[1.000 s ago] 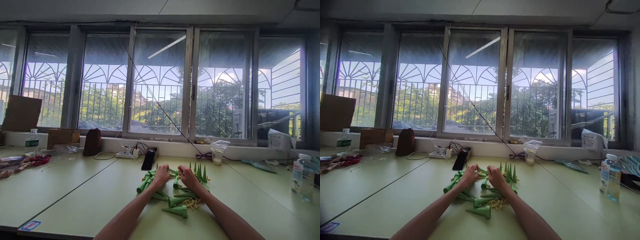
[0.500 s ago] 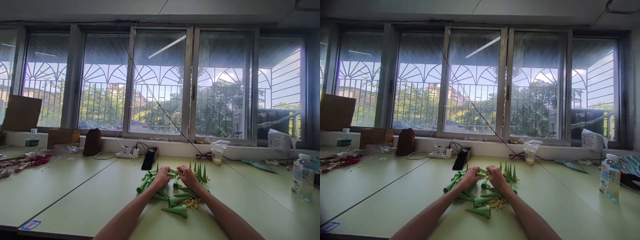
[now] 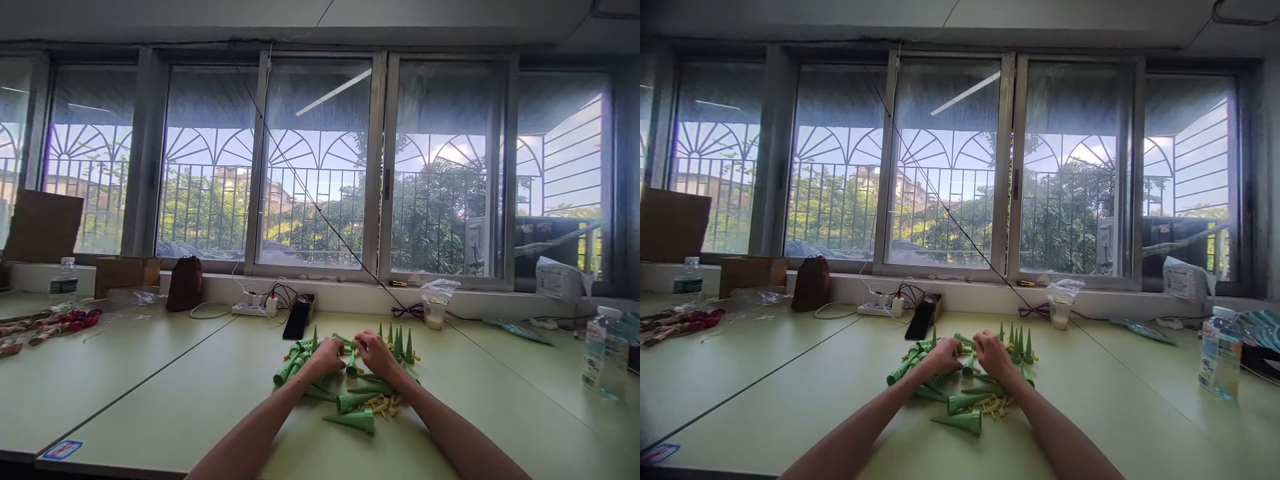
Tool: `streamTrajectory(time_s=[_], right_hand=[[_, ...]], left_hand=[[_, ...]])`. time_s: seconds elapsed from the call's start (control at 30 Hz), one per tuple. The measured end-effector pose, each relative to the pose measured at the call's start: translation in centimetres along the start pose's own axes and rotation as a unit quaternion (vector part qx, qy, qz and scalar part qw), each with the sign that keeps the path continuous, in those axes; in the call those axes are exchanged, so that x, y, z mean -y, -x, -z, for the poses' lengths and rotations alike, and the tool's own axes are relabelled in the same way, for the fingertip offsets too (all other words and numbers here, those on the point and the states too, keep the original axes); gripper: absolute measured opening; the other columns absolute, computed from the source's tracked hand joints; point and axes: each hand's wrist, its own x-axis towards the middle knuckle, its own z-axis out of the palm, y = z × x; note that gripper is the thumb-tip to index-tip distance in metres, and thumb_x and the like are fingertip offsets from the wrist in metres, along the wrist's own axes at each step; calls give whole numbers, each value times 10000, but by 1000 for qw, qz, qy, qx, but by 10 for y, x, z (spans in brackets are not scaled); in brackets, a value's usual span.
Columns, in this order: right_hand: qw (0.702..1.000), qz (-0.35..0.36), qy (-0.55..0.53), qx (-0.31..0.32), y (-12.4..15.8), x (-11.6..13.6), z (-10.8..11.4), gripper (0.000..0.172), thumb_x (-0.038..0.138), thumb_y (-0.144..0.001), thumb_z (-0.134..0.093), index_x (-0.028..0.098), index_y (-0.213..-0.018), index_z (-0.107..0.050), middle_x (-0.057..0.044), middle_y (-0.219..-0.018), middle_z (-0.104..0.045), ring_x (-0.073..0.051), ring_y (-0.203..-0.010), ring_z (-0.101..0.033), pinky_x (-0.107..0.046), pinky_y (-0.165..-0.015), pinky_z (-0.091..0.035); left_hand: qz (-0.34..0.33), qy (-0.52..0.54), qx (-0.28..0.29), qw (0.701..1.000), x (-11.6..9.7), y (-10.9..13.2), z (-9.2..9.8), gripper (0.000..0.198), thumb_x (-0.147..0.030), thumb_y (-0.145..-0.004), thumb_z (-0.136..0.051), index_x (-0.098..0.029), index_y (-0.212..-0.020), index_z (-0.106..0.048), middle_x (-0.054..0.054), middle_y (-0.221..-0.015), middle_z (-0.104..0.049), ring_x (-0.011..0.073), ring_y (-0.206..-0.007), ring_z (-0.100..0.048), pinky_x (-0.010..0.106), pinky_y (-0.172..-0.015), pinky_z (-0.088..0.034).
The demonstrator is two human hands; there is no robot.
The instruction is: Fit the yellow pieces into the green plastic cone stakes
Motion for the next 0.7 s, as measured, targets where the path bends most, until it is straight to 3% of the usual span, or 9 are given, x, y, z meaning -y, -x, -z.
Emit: streamTrajectory(time_s=[0.07, 0.17, 0.33, 0.47, 0.57, 0.7], right_hand=[[1000, 4, 6, -1, 0, -1, -1, 221, 167, -912, -464, 149, -896, -684, -61, -818, -622, -156, -741, -564, -226, -686, -369], [1000, 8, 6, 2, 0, -2, -2, 200, 166, -908, -472, 151, -854, -664, -53, -789, -623, -156, -732, -560, -225, -683, -360], [1000, -2, -5, 8, 1, -2, -3, 126, 166, -893, -495, 158, -864, -618, -41, -748, -633, -147, -682, -552, -219, -649, -341], [999, -14, 11, 31, 2, -3, -4, 99, 170, -878, -511, 166, -848, -605, -36, -738, -631, -141, -660, -539, -213, -615, -311], [999, -12, 19, 48, 3, -4, -4, 122, 154, -863, -504, 165, -807, -611, -31, -710, -620, -134, -643, -525, -212, -603, -294], [998, -9, 8, 67, 3, -4, -4, 141, 114, -812, -513, 154, -747, -631, -37, -699, -630, -133, -650, -526, -210, -605, -296]], left_hand=[[-4, -12, -1, 1000, -2, 0, -1, 147, -148, -568, -713, -168, -711, -683, 29, -712, -637, 220, -779, -582, 270, -693, -409], [-5, -15, -46, 999, -4, -3, -1, 96, -159, -660, -658, -156, -752, -686, 44, -773, -663, 216, -835, -584, 284, -753, -418], [18, 90, -111, 990, -7, -13, 2, 75, -203, -729, -634, -146, -756, -675, 37, -745, -672, 178, -777, -604, 276, -740, -445], [75, 270, -96, 955, -6, -19, 0, 118, -253, -720, -668, -136, -720, -658, 18, -646, -654, 138, -654, -608, 226, -617, -451], [96, 319, -85, 939, -3, -23, -5, 224, -349, -746, -656, -126, -752, -637, 0, -585, -618, 98, -518, -545, 193, -488, -397], [104, 350, -88, 927, 1, -27, -10, 268, -400, -771, -626, -134, -762, -598, -6, -593, -595, 84, -496, -521, 181, -458, -388]])
